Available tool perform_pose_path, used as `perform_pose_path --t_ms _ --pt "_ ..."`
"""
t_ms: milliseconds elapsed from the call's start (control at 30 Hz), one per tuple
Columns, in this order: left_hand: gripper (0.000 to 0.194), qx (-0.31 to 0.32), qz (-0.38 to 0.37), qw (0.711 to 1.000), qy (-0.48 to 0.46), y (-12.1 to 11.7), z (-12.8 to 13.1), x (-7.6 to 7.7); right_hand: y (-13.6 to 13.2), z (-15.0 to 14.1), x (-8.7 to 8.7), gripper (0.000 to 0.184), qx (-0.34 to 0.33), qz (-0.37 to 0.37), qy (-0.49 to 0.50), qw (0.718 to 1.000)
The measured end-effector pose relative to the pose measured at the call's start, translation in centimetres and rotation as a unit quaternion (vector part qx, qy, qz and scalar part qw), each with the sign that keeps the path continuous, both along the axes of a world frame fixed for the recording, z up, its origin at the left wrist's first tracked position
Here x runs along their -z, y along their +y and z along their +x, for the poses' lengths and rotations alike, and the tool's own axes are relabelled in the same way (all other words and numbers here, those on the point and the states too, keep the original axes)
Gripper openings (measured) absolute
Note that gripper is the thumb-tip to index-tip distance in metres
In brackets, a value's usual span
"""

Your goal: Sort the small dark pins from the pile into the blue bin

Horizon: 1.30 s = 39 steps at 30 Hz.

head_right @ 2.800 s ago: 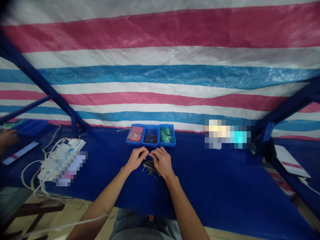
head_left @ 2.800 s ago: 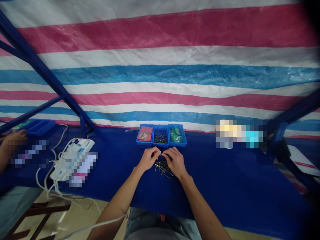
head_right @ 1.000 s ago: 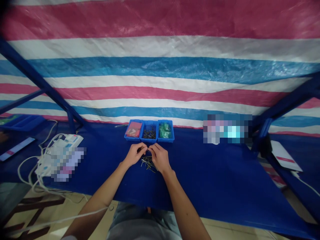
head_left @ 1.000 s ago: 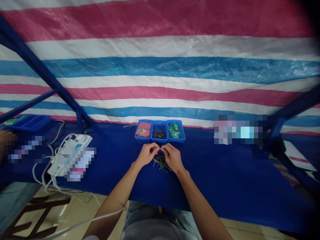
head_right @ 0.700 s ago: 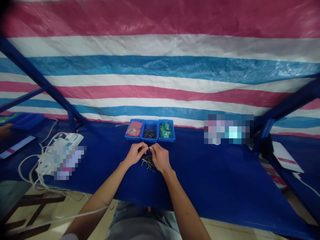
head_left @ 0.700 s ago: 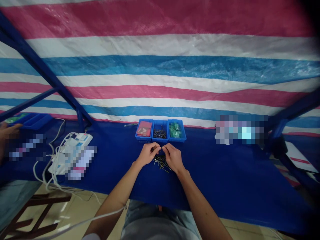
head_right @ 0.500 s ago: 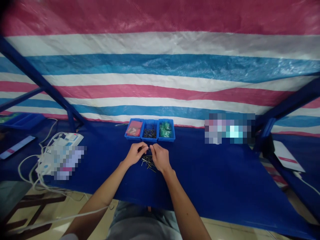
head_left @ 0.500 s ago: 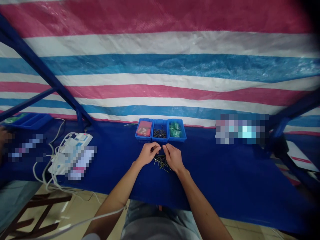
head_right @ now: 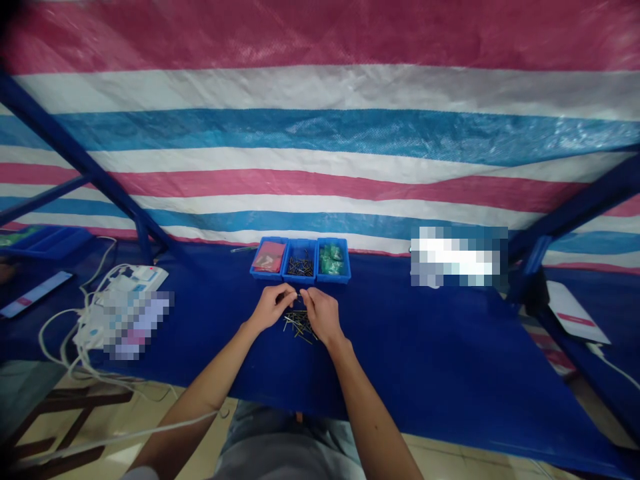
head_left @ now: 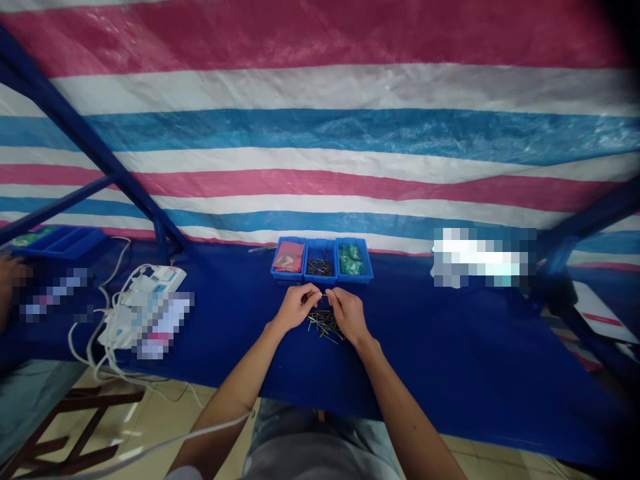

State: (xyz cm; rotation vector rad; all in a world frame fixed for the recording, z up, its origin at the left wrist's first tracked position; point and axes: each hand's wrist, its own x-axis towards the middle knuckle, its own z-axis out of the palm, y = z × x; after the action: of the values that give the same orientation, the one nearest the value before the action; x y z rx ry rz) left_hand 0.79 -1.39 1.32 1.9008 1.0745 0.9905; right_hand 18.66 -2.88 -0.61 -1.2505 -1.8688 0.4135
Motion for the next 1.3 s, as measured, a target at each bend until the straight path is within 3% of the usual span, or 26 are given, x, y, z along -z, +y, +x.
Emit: perform_pose_path --t_ms 567,1300 --pt "0.032 -0.015 -0.002 1.0 0.0 0.05 -0.12 0.13 -0.15 0.04 -0.9 0.019 -0.013 -0.014 0.102 0.995" --pt "0.036 -0.014 -0.01 1.0 -0.01 0.15 -0.22 0.23 -0.21 -0.11 -0.61 0.017 -0.019 -0.01 0.09 0.996"
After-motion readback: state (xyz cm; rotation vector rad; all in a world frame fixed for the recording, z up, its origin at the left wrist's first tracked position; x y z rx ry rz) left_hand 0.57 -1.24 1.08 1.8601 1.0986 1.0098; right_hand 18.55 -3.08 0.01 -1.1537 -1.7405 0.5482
